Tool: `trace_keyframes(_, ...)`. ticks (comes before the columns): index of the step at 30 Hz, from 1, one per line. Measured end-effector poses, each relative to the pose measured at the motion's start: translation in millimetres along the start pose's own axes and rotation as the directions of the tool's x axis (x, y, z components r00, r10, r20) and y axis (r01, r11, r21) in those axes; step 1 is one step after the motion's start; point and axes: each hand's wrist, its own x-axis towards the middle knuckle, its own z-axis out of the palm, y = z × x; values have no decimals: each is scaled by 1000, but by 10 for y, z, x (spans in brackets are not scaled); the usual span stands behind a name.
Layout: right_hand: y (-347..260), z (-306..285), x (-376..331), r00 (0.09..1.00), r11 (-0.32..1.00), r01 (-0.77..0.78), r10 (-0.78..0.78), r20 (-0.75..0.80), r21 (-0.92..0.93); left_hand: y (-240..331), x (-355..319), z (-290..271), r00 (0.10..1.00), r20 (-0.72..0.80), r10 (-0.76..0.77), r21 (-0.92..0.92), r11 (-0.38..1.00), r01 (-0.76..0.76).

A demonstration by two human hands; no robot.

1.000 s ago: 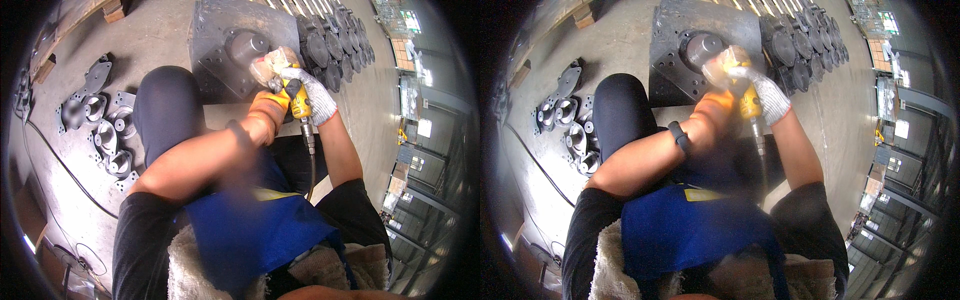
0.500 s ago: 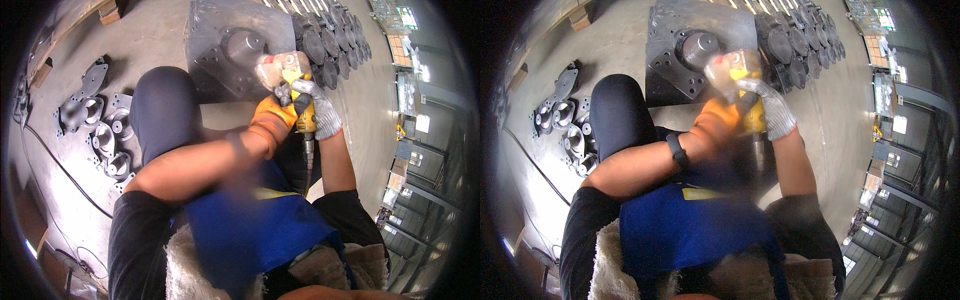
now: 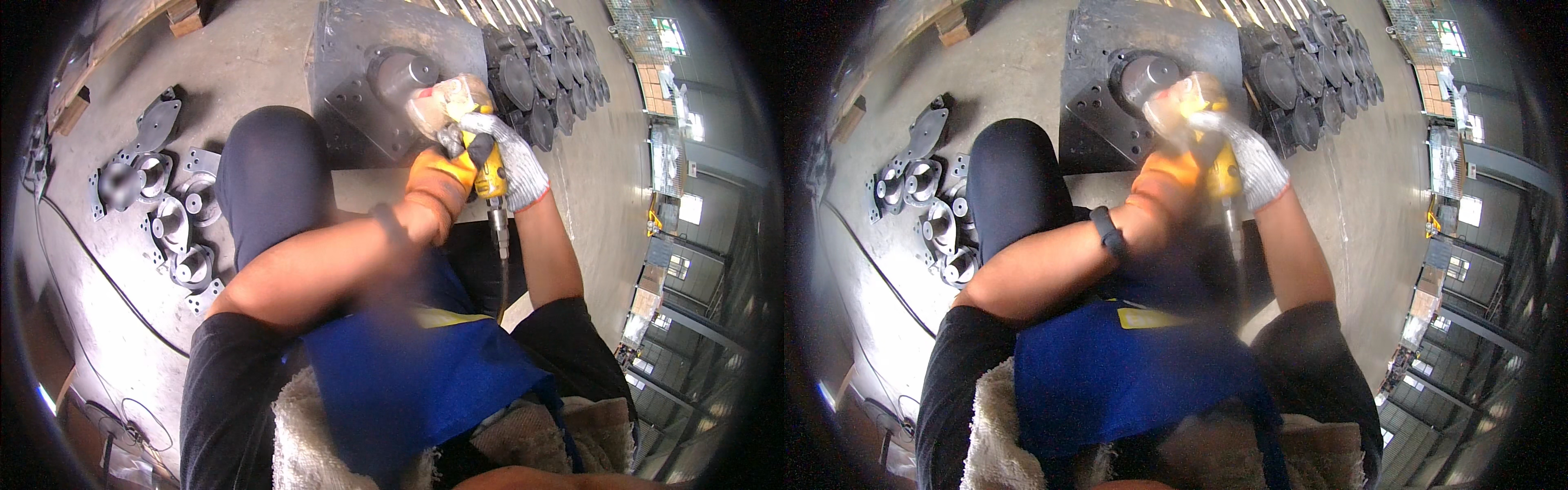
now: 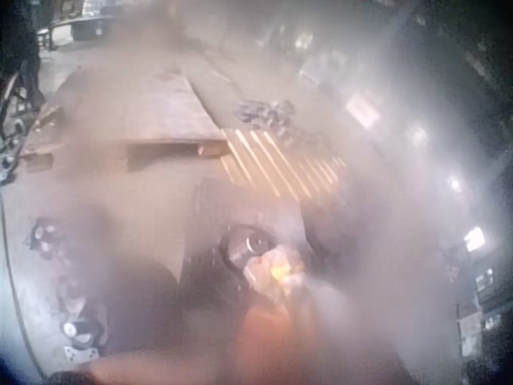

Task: The person uses a handheld angle grinder to smooth the surface of a metal part. They hold the part with one hand and operate the grinder with the other, moving the tool across the surface to remove material and create a smoother finish.

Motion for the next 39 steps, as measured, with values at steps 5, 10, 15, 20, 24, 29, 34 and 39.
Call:
trace_keyframes(5, 176, -688, -24, 984, 963, 177, -167, 66, -201, -54, -99, 398, 968, -206, -139, -358, 932, 58)
trace_keyframes(10, 151, -278, -24, 999, 997, -43, 45, 30, -69, -111, -176, 223, 979, -139, -152, -416, 906, 81)
trace_keyframes(15, 137, -139, 77, 994, 997, -74, 75, 85, -9, -206, -23, 218, 975, -60, -212, -341, 923, 180)
trace_keyframes(20, 151, -129, 80, 999, 1000, -1, 0, 52, 25, -150, 0, -17, 999, -50, -22, -250, 968, 9)
trace_keyframes(24, 240, -364, 46, 1000, 999, 1, -2, -23, -35, -79, -153, 123, 985, -129, -115, -177, 980, 92)
trace_keyframes(29, 257, -236, 96, 999, 999, -41, 41, 32, 24, -233, -110, 255, 974, -124, -190, -324, 936, 141)
trace_keyframes(34, 251, -236, 36, 994, 995, 95, -96, -58, -14, -139, -121, 260, 953, -198, -231, -268, 947, 174)
trace_keyframes(39, 310, -365, 52, 989, 988, 127, -132, -63, -88, -127, -148, 162, 981, -183, -61, -239, 971, 16)
